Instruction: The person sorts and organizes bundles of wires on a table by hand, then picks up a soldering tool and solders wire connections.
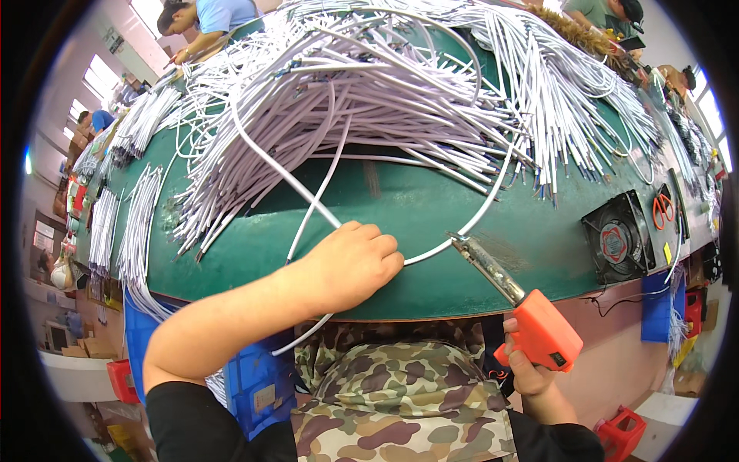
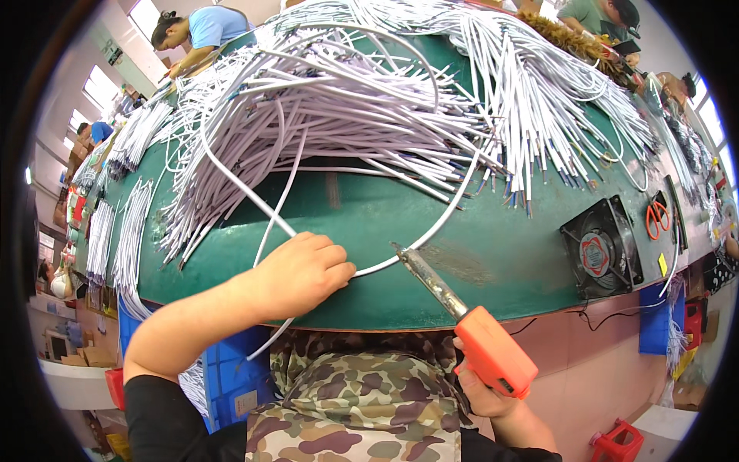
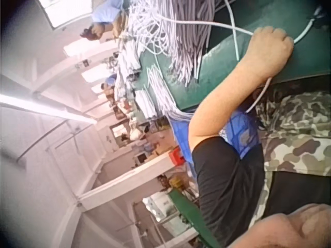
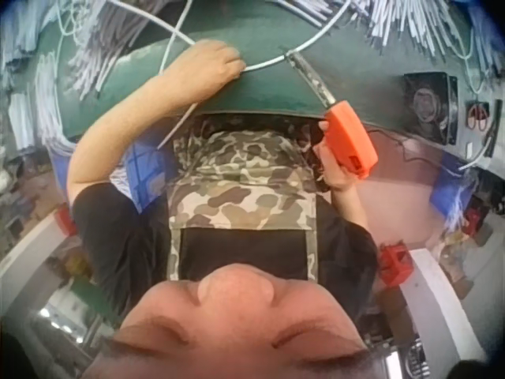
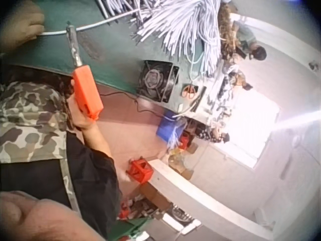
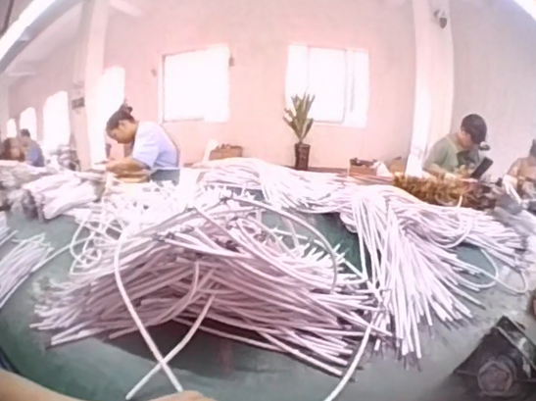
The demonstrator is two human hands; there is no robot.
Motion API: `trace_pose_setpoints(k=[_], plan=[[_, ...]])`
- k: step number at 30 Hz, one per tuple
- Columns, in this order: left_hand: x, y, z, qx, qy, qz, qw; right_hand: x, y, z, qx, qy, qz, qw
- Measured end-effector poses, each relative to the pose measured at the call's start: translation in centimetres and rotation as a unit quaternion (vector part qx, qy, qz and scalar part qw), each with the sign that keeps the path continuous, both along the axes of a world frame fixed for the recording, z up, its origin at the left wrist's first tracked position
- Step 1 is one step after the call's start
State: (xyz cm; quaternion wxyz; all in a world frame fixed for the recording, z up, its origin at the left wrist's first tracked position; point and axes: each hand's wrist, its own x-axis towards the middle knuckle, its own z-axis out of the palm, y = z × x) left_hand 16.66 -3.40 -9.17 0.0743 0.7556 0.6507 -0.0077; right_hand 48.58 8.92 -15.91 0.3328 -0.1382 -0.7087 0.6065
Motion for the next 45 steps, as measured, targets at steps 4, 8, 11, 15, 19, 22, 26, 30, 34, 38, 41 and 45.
trace_pose_setpoints(k=[4, 8, 11, 15, 19, 22, 26, 30, 34, 38, 41, 45], plan=[[-1.4, 1.2, 2.0, -0.165, -0.091, 0.052, 0.981, 0.3, 0.3, 1.5, -0.014, 0.03, -0.033, 0.999], [-4.7, 1.5, 6.6, -0.305, -0.266, 0.051, 0.913, 1.0, 1.0, 2.7, -0.028, 0.056, -0.07, 0.996], [-4.7, -1.1, 8.0, -0.187, -0.621, 0.282, 0.708, 2.3, 2.1, 3.7, -0.042, 0.061, -0.125, 0.989], [-2.8, -2.1, 5.7, 0.099, -0.769, 0.377, 0.506, 2.6, 3.8, 6.8, -0.023, 0.102, -0.18, 0.978], [2.4, -2.3, 0.9, 0.179, -0.863, 0.316, 0.351, 0.8, 3.7, 10.6, -0.036, 0.169, -0.183, 0.968], [6.3, -2.5, 0.7, 0.221, -0.908, 0.258, 0.244, -0.6, 1.2, 12.8, -0.099, 0.171, -0.136, 0.971], [6.9, -2.7, 3.6, 0.29, -0.908, 0.211, 0.216, 0.8, 1.5, 15.3, -0.211, 0.107, 0.055, 0.97], [8.8, -2.0, -1.9, 0.263, -0.869, 0.342, 0.243, -2.2, -0.7, 12.9, -0.294, 0.139, 0.147, 0.934], [10.3, -1.3, -4.4, 0.252, -0.854, 0.38, 0.249, -7.4, -2.9, 7.6, -0.252, 0.136, 0.146, 0.947], [10.6, -1.2, -4.1, 0.243, -0.842, 0.375, 0.301, -10.5, -3.2, 4.1, -0.244, 0.159, 0.164, 0.942], [10.0, -2.1, -4.2, 0.2, -0.843, 0.381, 0.324, -12.0, -2.7, 2.1, -0.237, 0.099, 0.191, 0.947], [7.2, -4.2, -2.1, 0.058, -0.729, 0.4, 0.553, -12.0, -2.2, 1.4, -0.255, 0.083, 0.178, 0.947]])
